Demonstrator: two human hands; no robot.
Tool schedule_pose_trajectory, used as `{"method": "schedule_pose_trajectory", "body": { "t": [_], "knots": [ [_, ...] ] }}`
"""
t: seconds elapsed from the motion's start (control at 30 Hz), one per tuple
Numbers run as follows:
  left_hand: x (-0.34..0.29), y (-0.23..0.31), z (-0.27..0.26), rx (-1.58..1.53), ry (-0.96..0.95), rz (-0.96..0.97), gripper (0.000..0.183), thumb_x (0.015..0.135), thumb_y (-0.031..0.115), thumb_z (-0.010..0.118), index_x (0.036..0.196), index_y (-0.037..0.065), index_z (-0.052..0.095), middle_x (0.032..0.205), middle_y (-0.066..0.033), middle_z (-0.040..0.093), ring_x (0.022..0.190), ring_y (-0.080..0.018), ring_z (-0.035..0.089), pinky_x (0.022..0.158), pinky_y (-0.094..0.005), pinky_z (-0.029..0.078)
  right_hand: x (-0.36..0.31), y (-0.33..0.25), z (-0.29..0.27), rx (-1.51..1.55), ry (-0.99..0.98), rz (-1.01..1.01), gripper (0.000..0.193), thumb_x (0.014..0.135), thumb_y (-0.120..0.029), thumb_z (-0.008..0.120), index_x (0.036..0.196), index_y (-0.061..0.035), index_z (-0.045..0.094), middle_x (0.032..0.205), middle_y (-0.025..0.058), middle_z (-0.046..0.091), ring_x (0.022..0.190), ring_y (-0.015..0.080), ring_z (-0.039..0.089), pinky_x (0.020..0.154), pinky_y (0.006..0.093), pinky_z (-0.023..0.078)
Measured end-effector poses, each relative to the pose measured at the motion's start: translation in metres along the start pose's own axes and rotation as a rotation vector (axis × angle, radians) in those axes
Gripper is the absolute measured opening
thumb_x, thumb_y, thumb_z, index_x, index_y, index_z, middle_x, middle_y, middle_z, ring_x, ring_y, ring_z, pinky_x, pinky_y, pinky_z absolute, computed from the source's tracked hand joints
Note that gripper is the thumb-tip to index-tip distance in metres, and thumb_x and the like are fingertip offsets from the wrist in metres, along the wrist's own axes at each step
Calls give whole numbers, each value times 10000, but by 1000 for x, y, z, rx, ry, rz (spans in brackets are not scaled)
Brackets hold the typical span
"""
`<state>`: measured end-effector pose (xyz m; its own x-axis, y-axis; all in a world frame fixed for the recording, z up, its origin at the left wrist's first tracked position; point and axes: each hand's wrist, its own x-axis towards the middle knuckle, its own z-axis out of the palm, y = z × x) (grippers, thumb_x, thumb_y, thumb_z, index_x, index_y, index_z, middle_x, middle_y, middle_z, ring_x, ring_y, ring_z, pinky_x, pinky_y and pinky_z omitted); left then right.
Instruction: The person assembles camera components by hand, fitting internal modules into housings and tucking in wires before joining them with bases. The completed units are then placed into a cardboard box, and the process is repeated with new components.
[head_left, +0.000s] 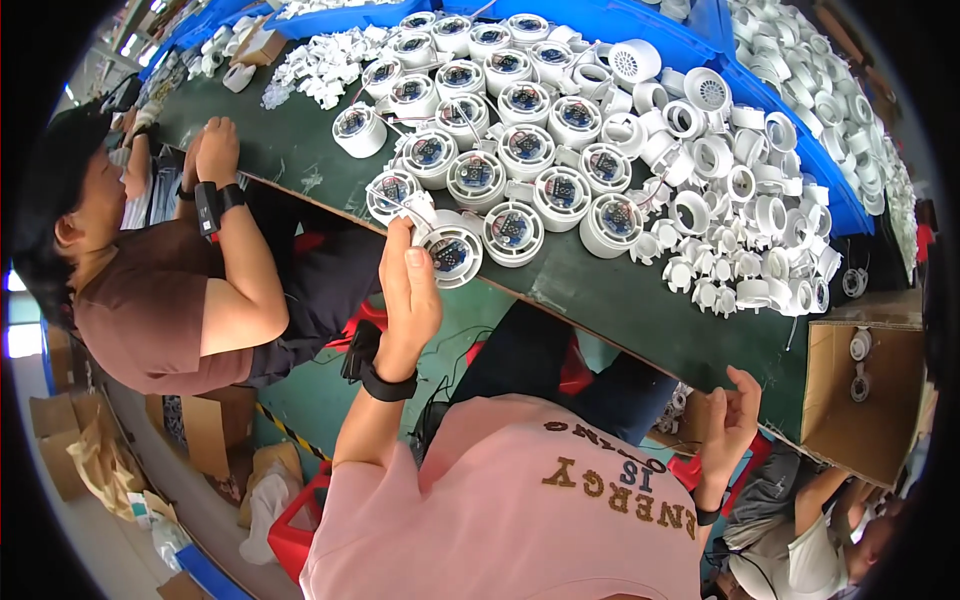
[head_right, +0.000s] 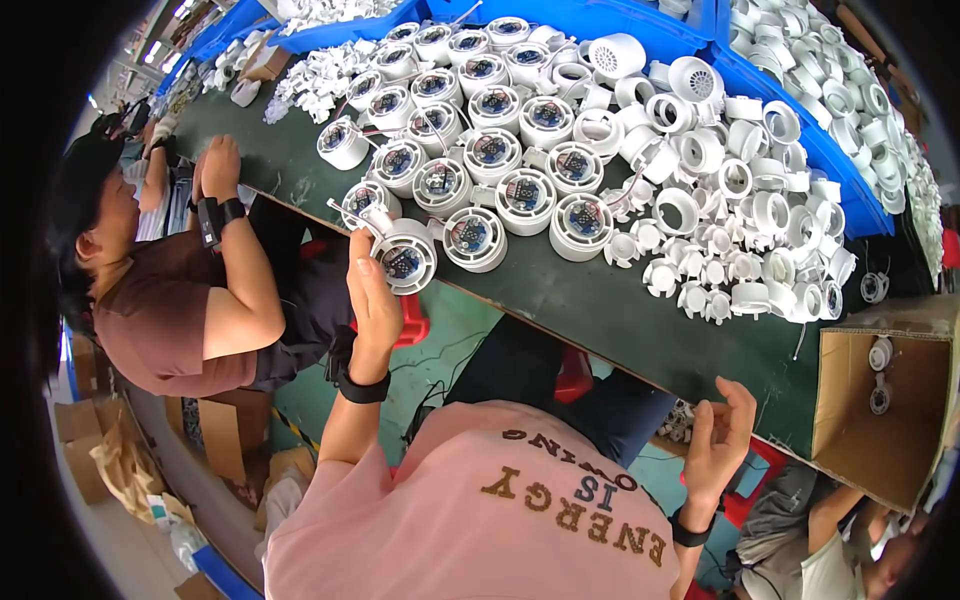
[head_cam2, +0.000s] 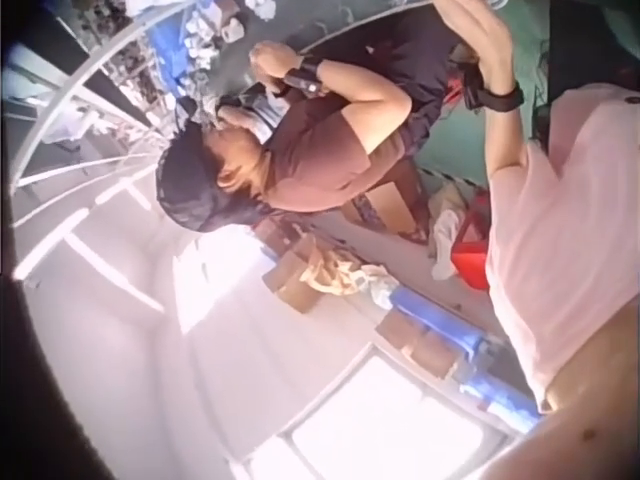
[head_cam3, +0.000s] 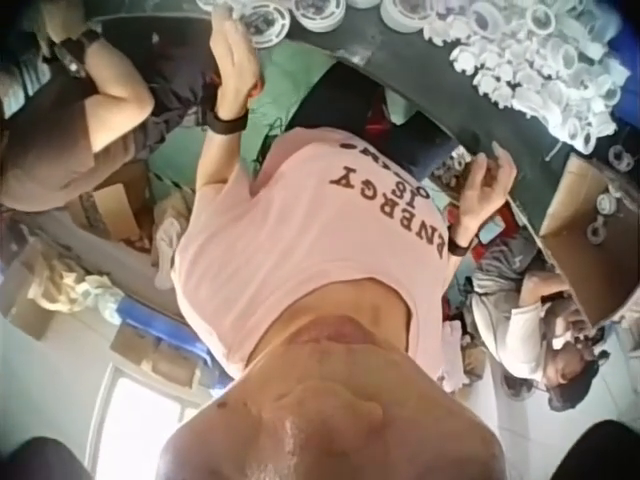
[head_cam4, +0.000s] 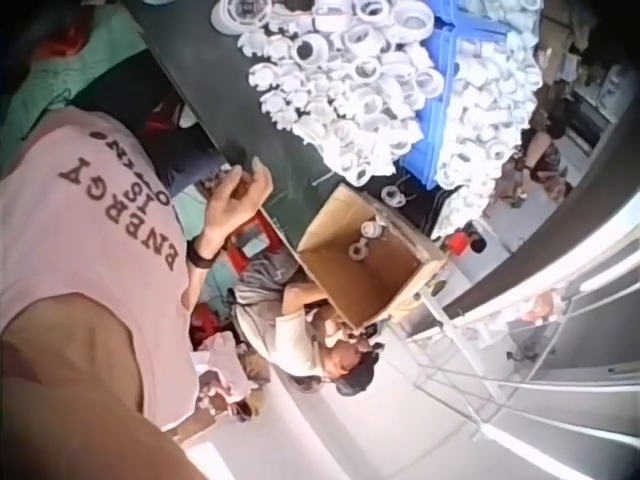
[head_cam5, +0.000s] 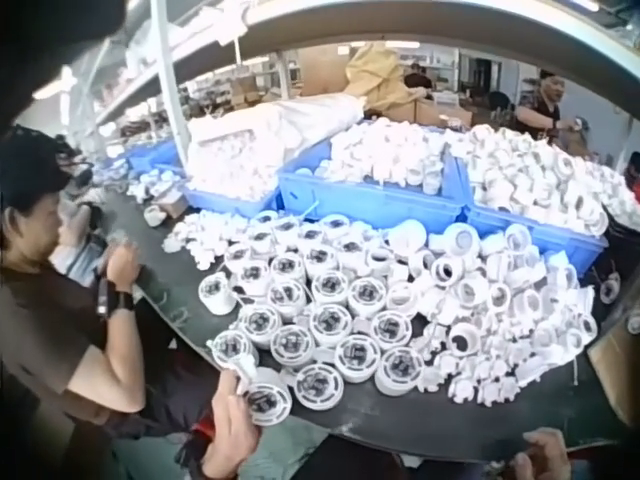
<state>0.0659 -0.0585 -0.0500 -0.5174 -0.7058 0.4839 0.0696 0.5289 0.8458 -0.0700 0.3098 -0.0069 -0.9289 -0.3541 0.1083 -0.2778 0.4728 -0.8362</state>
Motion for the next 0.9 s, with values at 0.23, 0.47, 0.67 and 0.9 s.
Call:
{"method": "schedule_pose_trajectory", "body": {
  "t": [0.23,0.47,0.67,0.9],
  "knots": [
    [11,-3,-3,88,-47,-28,364,961,217,369,1109,-103,459,858,-185,538,727,-226,482,667,-353,409,0,-15,-1,-54,21,53,275,850,31,545,1123,6,541,1159,86,474,730,79,528,635,211,440],
    [47,-68,-52,412,12,-306,400,976,221,409,1183,-103,519,1176,-251,561,1075,-314,549,933,-377,407,35,-4,-23,-188,126,0,270,822,17,585,1088,-30,569,1095,76,505,734,96,563,623,231,466],
    [94,-85,-53,488,-124,-347,500,951,358,457,1210,-62,534,1197,-216,572,1095,-275,551,927,-323,411,63,57,-118,-186,439,174,238,851,-97,592,1073,-12,573,728,42,601,637,85,580,547,220,454],
    [114,-18,-58,784,104,185,337,942,250,513,1046,-67,566,898,-171,627,794,-248,591,670,-324,467,197,220,-227,-485,974,219,379,763,-206,660,1064,3,563,968,197,638,909,261,616,801,348,475]
  ]
}}
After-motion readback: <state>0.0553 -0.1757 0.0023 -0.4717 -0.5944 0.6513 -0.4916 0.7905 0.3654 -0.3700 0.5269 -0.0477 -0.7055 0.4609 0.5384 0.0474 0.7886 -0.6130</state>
